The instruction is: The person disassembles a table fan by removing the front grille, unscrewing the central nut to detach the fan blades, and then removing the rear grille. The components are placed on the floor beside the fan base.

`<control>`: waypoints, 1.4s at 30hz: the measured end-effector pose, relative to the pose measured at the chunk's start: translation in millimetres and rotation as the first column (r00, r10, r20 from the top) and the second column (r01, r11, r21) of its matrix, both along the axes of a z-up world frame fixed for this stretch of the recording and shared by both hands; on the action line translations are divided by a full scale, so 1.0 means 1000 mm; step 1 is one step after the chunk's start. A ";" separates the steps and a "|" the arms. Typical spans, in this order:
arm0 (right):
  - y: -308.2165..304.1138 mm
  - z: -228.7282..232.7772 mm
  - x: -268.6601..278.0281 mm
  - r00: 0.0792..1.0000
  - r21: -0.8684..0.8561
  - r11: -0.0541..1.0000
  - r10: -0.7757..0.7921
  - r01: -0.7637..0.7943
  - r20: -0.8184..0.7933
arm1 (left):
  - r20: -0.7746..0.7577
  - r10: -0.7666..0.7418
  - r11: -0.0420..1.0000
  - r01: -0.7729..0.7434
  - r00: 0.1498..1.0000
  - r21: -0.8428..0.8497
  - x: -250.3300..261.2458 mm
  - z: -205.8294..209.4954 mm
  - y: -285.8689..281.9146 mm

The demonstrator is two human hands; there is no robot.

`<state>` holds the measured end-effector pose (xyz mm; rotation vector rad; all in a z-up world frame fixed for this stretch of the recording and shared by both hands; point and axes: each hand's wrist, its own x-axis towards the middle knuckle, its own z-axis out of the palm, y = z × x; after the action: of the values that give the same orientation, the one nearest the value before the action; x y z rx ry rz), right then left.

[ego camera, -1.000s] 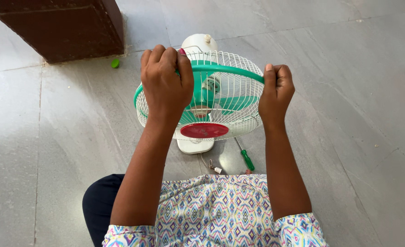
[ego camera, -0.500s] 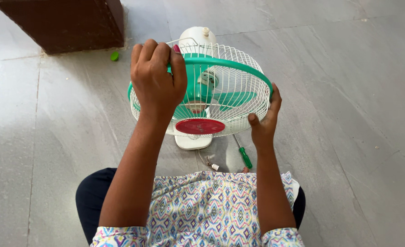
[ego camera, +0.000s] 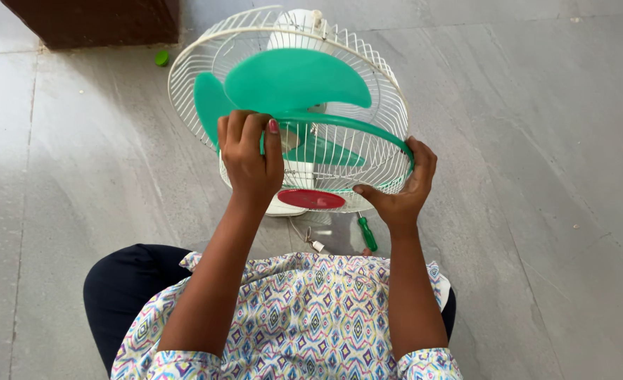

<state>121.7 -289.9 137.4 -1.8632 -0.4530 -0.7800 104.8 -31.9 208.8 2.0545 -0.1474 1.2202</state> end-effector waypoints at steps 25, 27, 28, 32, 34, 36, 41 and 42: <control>0.001 0.028 -0.026 0.959 -0.129 0.953 0.259 -0.273 -0.114 | -0.219 0.043 0.978 -0.086 0.975 -0.191 -0.081 -0.052 0.042; 0.011 0.017 -0.024 0.951 -0.013 0.974 0.217 -0.225 -0.220 | -0.244 0.061 0.986 -0.096 0.968 -0.138 -0.086 -0.055 0.038; 0.015 0.012 -0.023 0.941 0.044 0.980 0.200 -0.195 -0.273 | -0.256 0.070 0.989 -0.101 0.964 -0.110 -0.087 -0.056 0.037; 0.017 -0.002 -0.020 0.914 0.094 0.976 0.218 -0.198 -0.343 | -0.280 0.096 0.994 -0.108 0.955 -0.026 -0.090 -0.050 0.035; 0.015 -0.005 -0.021 0.907 0.073 0.979 0.206 -0.192 -0.367 | -0.278 0.060 0.998 -0.064 0.959 -0.006 -0.089 -0.042 0.034; 0.016 -0.006 -0.022 0.895 0.094 0.975 0.221 -0.200 -0.388 | -0.229 0.030 0.995 -0.007 0.973 0.099 -0.088 -0.033 0.030; 0.018 0.000 -0.025 0.891 0.044 0.942 0.329 -0.332 -0.315 | -0.251 0.016 0.970 0.045 0.968 0.239 -0.076 -0.016 0.012; 0.015 0.004 -0.025 0.885 0.020 0.925 0.370 -0.381 -0.283 | -0.262 0.022 0.975 0.037 0.965 0.219 -0.073 -0.014 0.010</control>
<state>96.7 -275.1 141.3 -1.8064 -0.6231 -0.2403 32.0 -21.6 194.6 2.3869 -0.1722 0.9484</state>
